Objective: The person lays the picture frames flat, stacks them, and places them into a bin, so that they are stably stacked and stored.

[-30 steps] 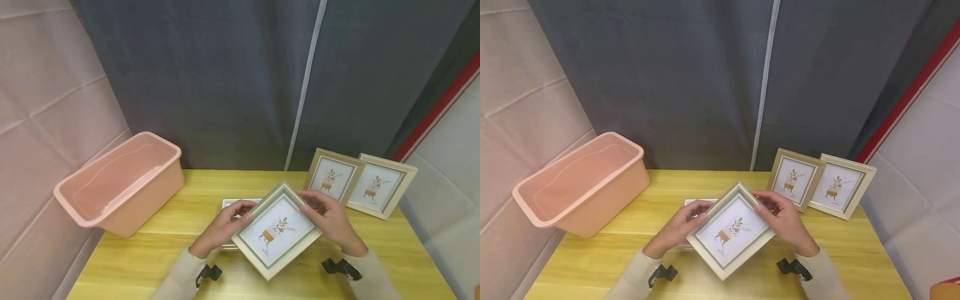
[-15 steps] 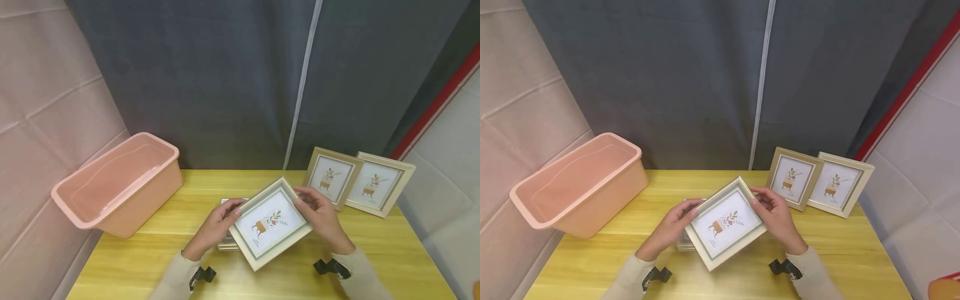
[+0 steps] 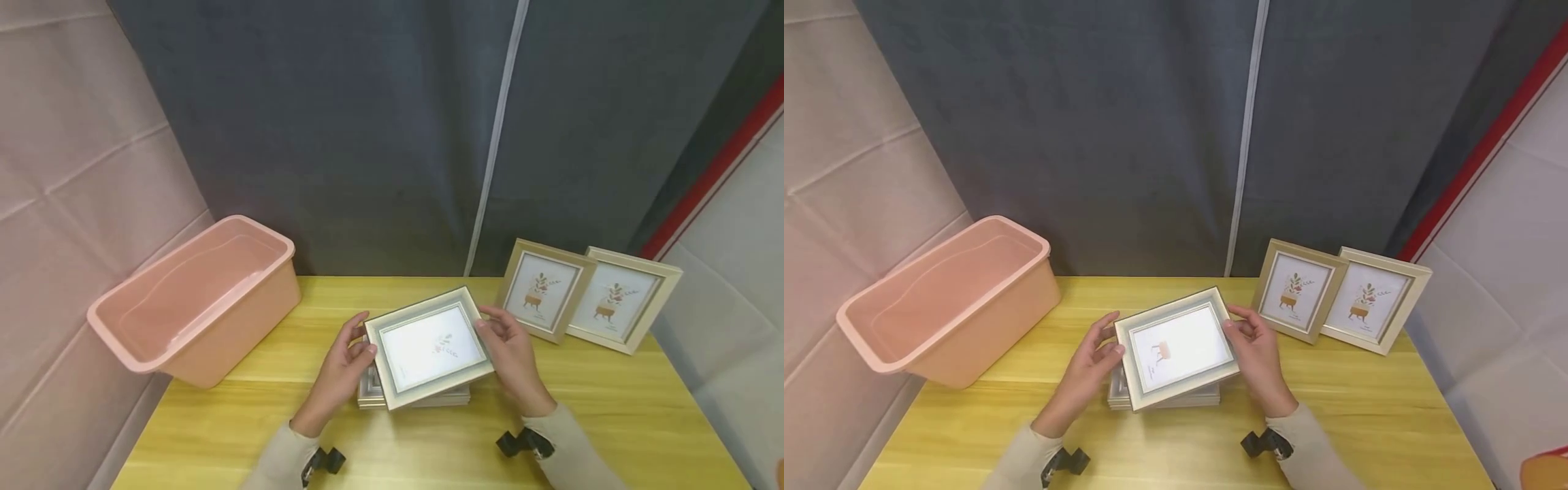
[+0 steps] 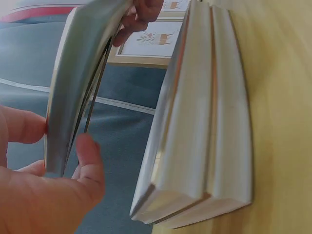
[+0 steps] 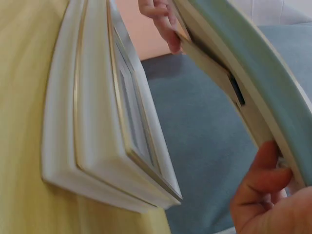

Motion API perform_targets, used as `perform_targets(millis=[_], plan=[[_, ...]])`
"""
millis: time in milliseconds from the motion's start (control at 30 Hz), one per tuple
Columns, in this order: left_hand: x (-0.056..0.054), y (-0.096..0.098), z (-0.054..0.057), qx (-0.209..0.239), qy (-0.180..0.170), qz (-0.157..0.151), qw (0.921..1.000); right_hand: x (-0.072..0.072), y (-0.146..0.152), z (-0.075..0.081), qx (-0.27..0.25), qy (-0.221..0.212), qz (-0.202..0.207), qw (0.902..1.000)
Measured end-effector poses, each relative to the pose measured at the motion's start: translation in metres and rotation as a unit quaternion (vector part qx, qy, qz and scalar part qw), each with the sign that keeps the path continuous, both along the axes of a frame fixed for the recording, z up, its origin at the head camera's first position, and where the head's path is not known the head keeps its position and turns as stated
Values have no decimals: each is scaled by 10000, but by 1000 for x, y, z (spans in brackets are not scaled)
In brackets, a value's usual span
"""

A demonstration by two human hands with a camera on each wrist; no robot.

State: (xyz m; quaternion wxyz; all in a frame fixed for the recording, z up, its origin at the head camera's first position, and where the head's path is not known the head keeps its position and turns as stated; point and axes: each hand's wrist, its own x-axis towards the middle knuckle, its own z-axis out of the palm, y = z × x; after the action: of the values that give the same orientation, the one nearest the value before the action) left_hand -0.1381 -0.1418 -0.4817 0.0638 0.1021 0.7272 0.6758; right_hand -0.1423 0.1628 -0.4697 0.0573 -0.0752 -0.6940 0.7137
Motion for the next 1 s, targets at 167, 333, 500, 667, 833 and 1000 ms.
perform_targets(millis=[167, 333, 500, 667, 833, 1000], plan=[[3, 0, -7, 122, 38, 223, 9997, -3, -8, -7, -318, 16, -29, 9995], [4, 1, -12, 142, -34, 285, 9995, -4, -15, -10, -359, -66, -144, 9992], [4, -2, -13, 117, -87, 408, 9991, -3, -21, -13, -91, -218, -12, 9997], [1, -7, -12, 144, -109, 503, 9986, -2, -22, -15, 366, -138, 191, 9991], [-2, -11, -11, -61, -80, 543, 9985, -1, -16, -15, 759, -37, 513, 9958], [-5, -14, -12, -317, -102, 635, 9974, 1, -6, -16, 1403, -15, 866, 9863]])
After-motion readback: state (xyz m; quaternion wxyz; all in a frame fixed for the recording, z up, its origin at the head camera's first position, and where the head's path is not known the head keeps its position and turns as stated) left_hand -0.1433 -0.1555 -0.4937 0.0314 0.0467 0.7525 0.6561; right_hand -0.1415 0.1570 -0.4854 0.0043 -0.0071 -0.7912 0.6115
